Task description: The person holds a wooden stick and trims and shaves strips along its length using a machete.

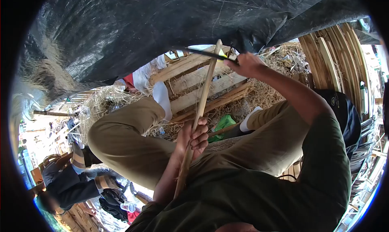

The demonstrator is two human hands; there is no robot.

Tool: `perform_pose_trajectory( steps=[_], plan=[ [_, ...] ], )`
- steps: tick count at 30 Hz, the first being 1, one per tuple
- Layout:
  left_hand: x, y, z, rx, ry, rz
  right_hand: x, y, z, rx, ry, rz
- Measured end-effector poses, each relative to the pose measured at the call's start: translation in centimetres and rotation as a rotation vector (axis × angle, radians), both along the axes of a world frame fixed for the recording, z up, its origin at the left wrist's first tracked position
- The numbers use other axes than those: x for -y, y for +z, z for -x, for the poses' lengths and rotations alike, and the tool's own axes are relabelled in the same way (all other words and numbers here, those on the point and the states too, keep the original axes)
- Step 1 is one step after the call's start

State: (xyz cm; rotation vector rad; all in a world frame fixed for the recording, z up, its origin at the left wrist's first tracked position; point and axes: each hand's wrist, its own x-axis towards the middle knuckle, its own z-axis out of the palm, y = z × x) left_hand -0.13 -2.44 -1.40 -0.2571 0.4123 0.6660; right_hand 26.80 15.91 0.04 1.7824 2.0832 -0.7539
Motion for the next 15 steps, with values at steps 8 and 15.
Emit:
perform_pose_trajectory(
  steps=[8, 15],
  plan=[
    [0.3, -0.3, -0.6, 0.184, 0.068, 0.077, 3.0, -0.3, 3.2, 0.037, 0.316, 0.087],
    [0.0, -0.7, -0.4, 0.226, 0.061, 0.042, 1.5, -0.7, 0.7, -0.061, -0.001, 0.095]
  ],
)
